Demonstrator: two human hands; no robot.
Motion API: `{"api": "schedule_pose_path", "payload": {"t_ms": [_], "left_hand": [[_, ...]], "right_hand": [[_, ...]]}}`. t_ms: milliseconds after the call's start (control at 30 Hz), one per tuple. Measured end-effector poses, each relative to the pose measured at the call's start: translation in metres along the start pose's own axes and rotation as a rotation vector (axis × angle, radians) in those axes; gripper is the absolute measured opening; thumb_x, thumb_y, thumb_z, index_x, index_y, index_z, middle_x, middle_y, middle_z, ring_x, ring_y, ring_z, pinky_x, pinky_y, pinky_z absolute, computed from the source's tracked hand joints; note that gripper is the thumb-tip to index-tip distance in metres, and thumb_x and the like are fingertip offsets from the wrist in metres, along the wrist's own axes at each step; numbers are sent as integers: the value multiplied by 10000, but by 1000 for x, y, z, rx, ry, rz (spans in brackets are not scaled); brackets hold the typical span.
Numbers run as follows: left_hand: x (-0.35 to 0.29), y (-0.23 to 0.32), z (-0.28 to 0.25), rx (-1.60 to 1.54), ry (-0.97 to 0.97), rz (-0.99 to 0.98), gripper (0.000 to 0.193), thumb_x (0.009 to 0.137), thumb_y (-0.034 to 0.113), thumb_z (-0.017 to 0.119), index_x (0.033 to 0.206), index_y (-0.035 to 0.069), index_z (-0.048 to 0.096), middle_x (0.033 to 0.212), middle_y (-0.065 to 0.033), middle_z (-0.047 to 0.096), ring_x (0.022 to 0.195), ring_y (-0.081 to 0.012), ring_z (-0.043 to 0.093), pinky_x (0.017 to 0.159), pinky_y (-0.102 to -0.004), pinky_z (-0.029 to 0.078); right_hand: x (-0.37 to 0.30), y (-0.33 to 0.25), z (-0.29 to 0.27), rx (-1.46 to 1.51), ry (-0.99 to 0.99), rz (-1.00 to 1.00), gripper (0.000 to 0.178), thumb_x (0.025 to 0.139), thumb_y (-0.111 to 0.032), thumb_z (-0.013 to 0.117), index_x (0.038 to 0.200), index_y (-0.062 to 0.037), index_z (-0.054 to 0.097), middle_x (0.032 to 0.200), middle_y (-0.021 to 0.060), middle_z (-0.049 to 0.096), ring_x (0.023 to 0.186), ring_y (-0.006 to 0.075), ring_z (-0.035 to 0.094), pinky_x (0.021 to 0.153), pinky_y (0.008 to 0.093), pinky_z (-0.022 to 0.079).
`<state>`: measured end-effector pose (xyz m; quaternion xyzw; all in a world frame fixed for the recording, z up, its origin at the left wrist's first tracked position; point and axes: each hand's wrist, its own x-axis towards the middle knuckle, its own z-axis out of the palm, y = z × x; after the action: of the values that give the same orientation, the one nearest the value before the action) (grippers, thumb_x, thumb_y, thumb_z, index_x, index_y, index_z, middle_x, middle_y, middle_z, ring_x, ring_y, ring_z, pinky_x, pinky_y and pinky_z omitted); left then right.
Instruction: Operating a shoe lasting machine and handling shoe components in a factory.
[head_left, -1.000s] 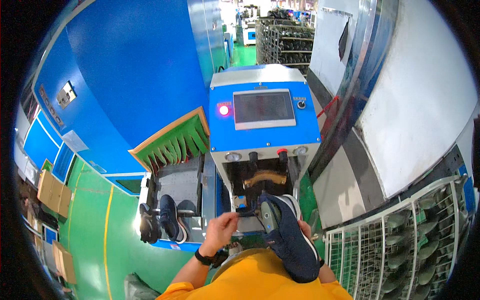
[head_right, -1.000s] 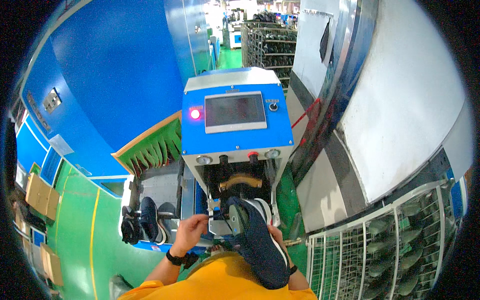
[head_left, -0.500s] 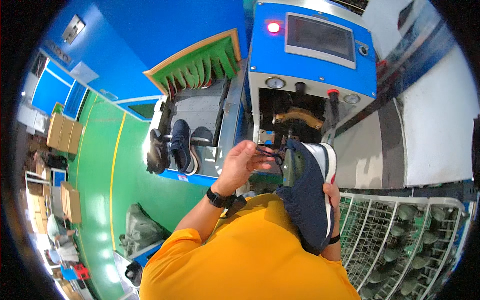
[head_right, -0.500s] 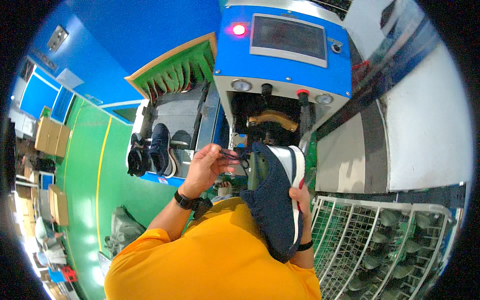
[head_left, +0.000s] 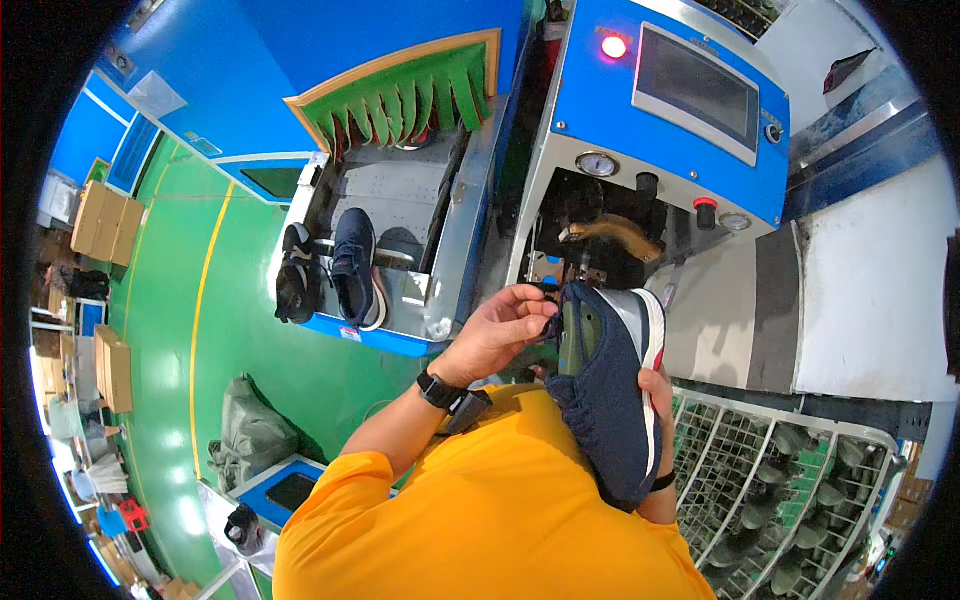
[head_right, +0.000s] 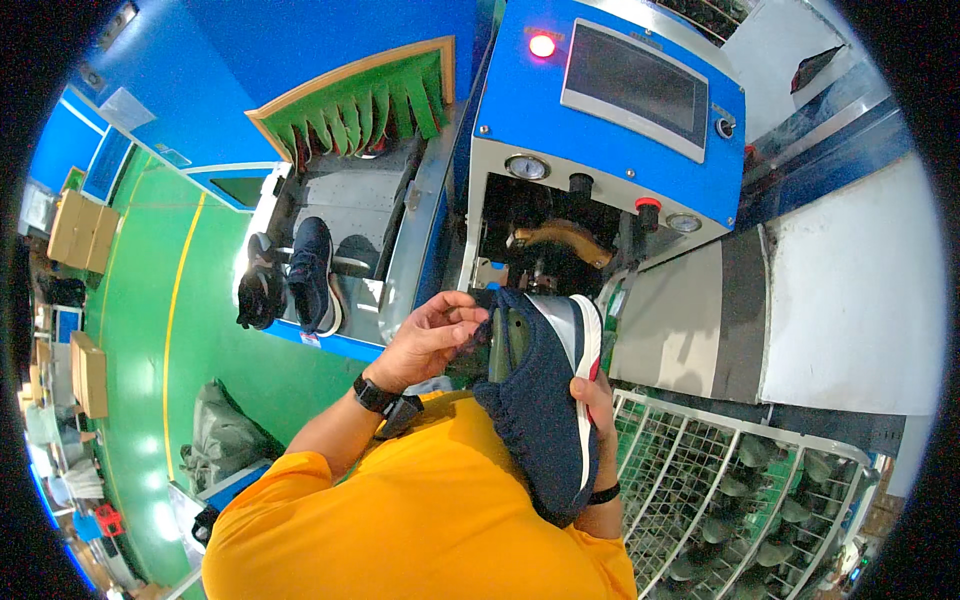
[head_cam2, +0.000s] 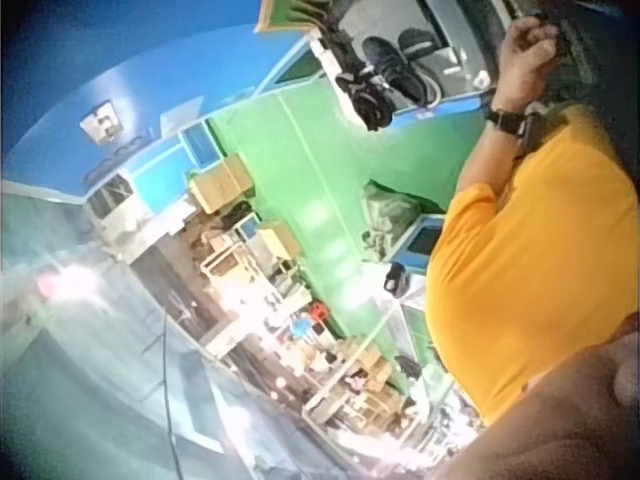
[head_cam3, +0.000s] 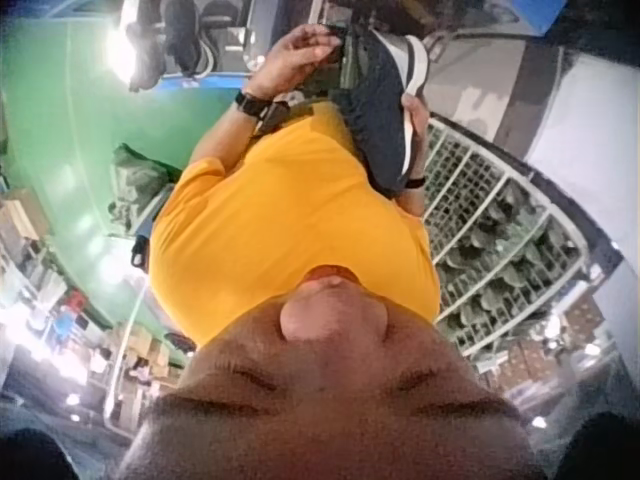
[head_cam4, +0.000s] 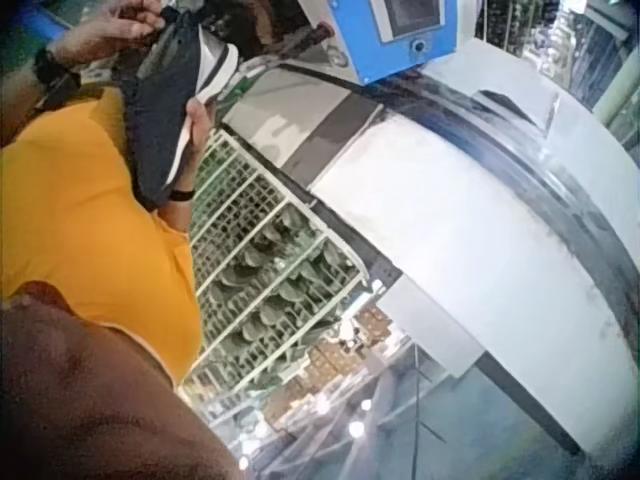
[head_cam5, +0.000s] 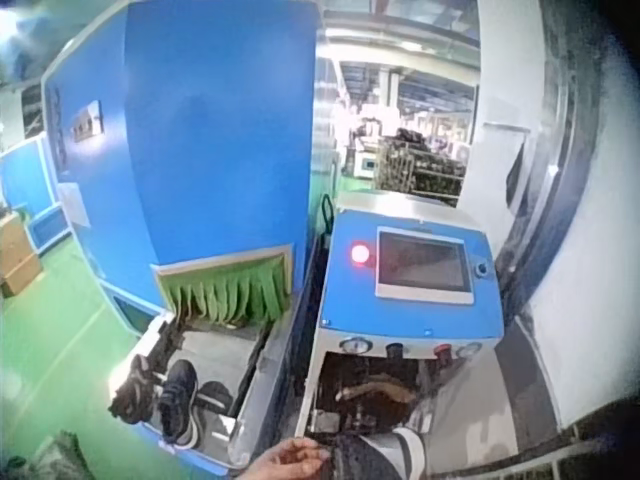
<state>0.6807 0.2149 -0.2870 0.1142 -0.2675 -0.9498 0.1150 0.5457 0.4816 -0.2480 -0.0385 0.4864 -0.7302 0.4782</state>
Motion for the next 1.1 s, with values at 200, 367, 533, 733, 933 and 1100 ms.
{"api": "schedule_pose_path", "payload": {"t_ms": [200,367,533,733,933,1100], "left_hand": [[-4,17,-2,66,-120,-54,640,863,37,762,1433,54,471,1291,-45,608,1097,-137,603,949,-268,494],[-5,15,-5,476,34,-11,389,912,66,728,1287,44,626,1145,-9,643,992,-104,608,897,-253,502],[-1,23,-7,618,196,-15,174,971,56,635,1140,47,674,1033,13,638,832,-56,562,717,-223,475],[-2,18,-2,487,-61,43,310,940,49,655,1240,67,581,963,43,583,822,-56,542,732,-233,466],[-3,31,1,538,70,-151,257,925,70,704,1168,58,619,963,54,606,850,-56,556,771,-235,481],[2,20,-12,775,99,-101,146,964,85,666,1105,55,641,1000,21,638,893,-75,587,819,-249,497]], "right_hand": [[30,1,18,13,18,-46,689,808,-257,729,1372,59,491,1203,188,665,1021,272,697,885,390,585],[44,2,16,38,-19,-54,737,813,-230,736,1423,53,436,1280,201,624,1087,301,673,934,411,569],[45,8,0,-66,9,-17,785,784,-236,759,1431,57,424,1275,179,624,1090,264,664,925,395,562],[46,16,1,-59,70,-35,767,789,-231,761,1424,54,439,1255,155,634,1072,249,666,922,371,553],[47,24,-14,-71,108,-30,750,798,-225,764,1421,51,448,1202,111,640,1020,207,654,903,323,529],[50,27,-18,-190,161,-21,668,817,-208,732,1385,41,485,1115,47,626,920,128,605,850,274,495]]}}
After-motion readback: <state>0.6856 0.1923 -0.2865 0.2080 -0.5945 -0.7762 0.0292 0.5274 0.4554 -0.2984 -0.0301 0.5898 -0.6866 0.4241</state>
